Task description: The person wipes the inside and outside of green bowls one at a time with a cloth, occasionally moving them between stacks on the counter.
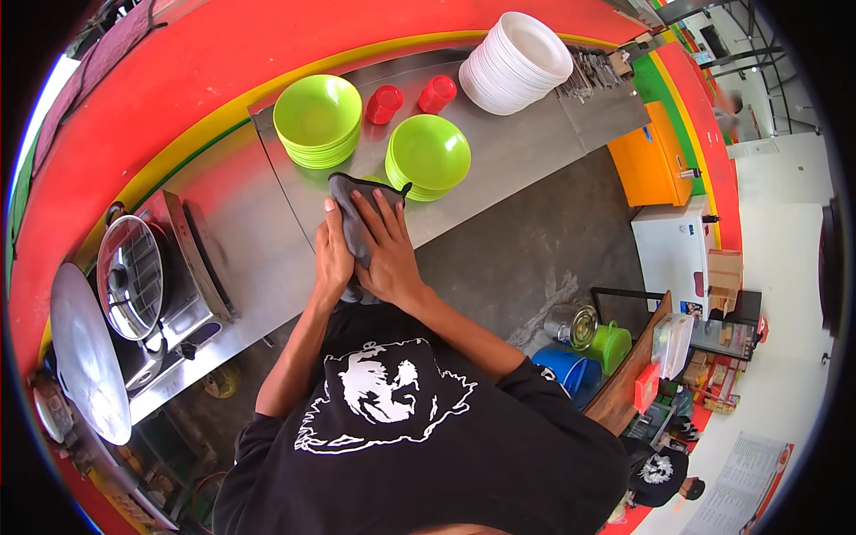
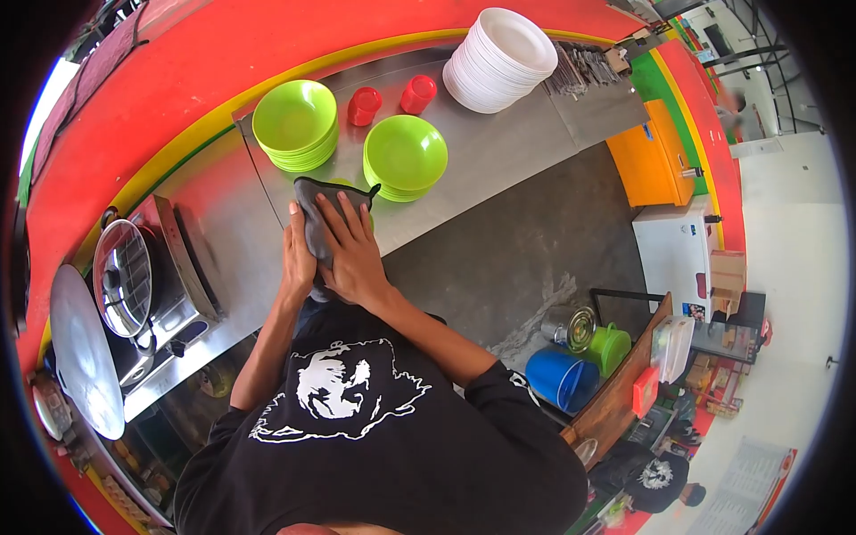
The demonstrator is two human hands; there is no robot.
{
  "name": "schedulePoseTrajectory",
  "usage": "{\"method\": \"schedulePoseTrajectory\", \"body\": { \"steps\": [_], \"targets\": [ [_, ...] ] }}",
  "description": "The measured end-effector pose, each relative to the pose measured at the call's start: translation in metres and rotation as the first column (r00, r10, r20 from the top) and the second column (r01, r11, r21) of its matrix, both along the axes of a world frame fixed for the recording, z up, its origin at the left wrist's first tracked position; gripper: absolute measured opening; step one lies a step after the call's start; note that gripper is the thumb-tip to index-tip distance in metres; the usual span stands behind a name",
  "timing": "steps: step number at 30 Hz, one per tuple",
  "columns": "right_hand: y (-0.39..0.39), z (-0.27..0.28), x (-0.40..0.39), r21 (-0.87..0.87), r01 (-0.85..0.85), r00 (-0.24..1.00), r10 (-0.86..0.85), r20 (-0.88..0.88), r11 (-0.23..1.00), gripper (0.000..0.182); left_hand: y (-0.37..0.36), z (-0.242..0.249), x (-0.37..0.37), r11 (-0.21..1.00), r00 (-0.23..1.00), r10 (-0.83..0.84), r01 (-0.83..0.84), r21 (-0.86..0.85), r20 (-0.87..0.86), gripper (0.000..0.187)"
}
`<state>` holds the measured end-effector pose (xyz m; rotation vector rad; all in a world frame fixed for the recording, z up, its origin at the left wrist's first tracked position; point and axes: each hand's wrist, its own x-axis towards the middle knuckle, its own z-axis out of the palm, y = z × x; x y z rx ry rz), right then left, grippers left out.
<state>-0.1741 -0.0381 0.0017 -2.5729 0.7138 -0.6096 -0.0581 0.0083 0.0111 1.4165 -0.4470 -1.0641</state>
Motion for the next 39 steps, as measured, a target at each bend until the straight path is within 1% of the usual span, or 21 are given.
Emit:
{"method": "schedulePoseTrajectory", "body": {
  "steps": [2,3,6,7,10,11,14,17,18,21,22,25,28,29,31,32,33,34,36,37,39],
  "targets": [
    [-0.004,0.006,0.018,0.002,0.019,1.0,-0.019,0.001,1.0,0.083,0.002,0.003,0.014,0.999,1.0,-0.005,0.004,0.036,0.031,0.077],
    [-0.006,0.014,0.025,0.02,0.036,0.999,-0.036,-0.007,0.999,0.074,0.004,-0.003,0.023,0.999,0.999,-0.028,0.026,0.04,0.046,0.078],
    [-0.018,0.008,0.049,0.181,0.086,0.99,-0.104,0.092,0.98,0.062,0.012,-0.015,0.042,0.996,0.994,-0.082,0.079,0.044,0.079,0.076],
    [-0.019,0.01,0.055,0.224,0.091,0.987,-0.117,0.106,0.97,0.054,0.014,-0.017,0.048,0.995,0.991,-0.097,0.094,0.042,0.087,0.075],
    [-0.014,0.009,0.07,0.227,0.106,0.984,-0.134,0.113,0.968,0.053,0.021,-0.02,0.061,0.993,0.991,-0.104,0.108,-0.041,0.079,0.069],
    [-0.008,0.009,0.074,0.19,0.14,0.983,-0.159,0.089,0.972,0.052,0.022,-0.025,0.066,0.991,0.992,-0.106,0.111,-0.074,0.066,0.06],
    [0.012,0.012,0.084,0.046,0.108,0.994,-0.109,0.03,0.993,0.053,0.029,-0.033,0.079,0.998,1.0,-0.025,0.026,-0.062,0.018,0.063],
    [0.033,0.011,0.086,0.031,0.064,0.998,-0.065,0.017,0.997,0.05,0.032,-0.026,0.09,0.994,0.986,0.004,-0.022,-0.103,-0.166,0.062],
    [0.038,0.01,0.085,0.027,0.045,0.999,-0.045,0.01,0.999,0.049,0.033,-0.028,0.093,0.993,0.983,0.007,-0.029,-0.112,-0.186,0.062],
    [0.041,0.001,0.078,0.177,0.066,0.98,-0.097,0.173,0.982,0.046,0.032,-0.037,0.101,0.988,0.976,0.041,-0.072,-0.14,-0.215,0.061],
    [0.042,-0.003,0.077,0.225,0.081,0.968,-0.13,0.215,0.971,0.046,0.033,-0.039,0.105,0.99,0.977,0.014,-0.045,-0.137,-0.215,0.061],
    [0.048,-0.013,0.081,0.542,0.195,0.776,-0.466,0.424,0.818,0.044,0.032,-0.028,0.115,0.99,0.983,-0.034,0.008,-0.144,-0.18,0.06],
    [0.042,-0.027,0.073,0.756,0.291,0.718,-0.656,0.232,0.586,0.049,0.033,-0.017,0.117,0.988,0.997,-0.029,0.019,-0.151,-0.065,0.059],
    [0.04,-0.03,0.072,0.726,0.311,0.694,-0.668,0.268,0.614,0.052,0.034,-0.018,0.12,0.989,0.999,-0.036,0.032,-0.142,-0.022,0.058],
    [0.035,-0.029,0.066,0.844,0.27,0.68,-0.712,0.173,0.464,0.052,0.037,-0.019,0.125,0.985,0.994,-0.042,0.058,-0.16,0.1,0.058],
    [0.031,-0.029,0.062,0.892,0.244,0.677,-0.726,0.124,0.381,0.052,0.039,-0.021,0.127,0.98,0.983,-0.04,0.073,-0.186,0.177,0.059],
    [0.027,-0.051,0.052,0.934,0.202,0.674,-0.734,0.086,0.296,0.052,0.041,-0.022,0.129,0.974,0.966,-0.034,0.09,-0.21,0.255,0.06],
    [0.029,-0.046,0.05,0.979,0.067,0.63,-0.769,0.108,0.192,0.052,0.043,-0.023,0.131,0.958,0.952,-0.061,0.141,-0.251,0.302,0.06],
    [0.034,-0.035,0.044,0.975,-0.223,0.538,-0.835,0.119,-0.005,0.052,0.045,-0.023,0.128,0.914,0.914,-0.103,0.242,-0.325,0.392,0.06],
    [0.034,-0.031,0.038,0.957,-0.283,0.49,-0.868,0.083,-0.069,0.054,0.045,-0.019,0.127,0.883,0.889,-0.132,0.306,-0.357,0.438,0.055],
    [0.032,-0.008,0.016,0.928,-0.314,0.597,-0.802,0.028,-0.202,0.055,0.037,-0.013,0.129,0.746,0.754,-0.076,0.477,-0.465,0.653,0.051]
  ]
}}
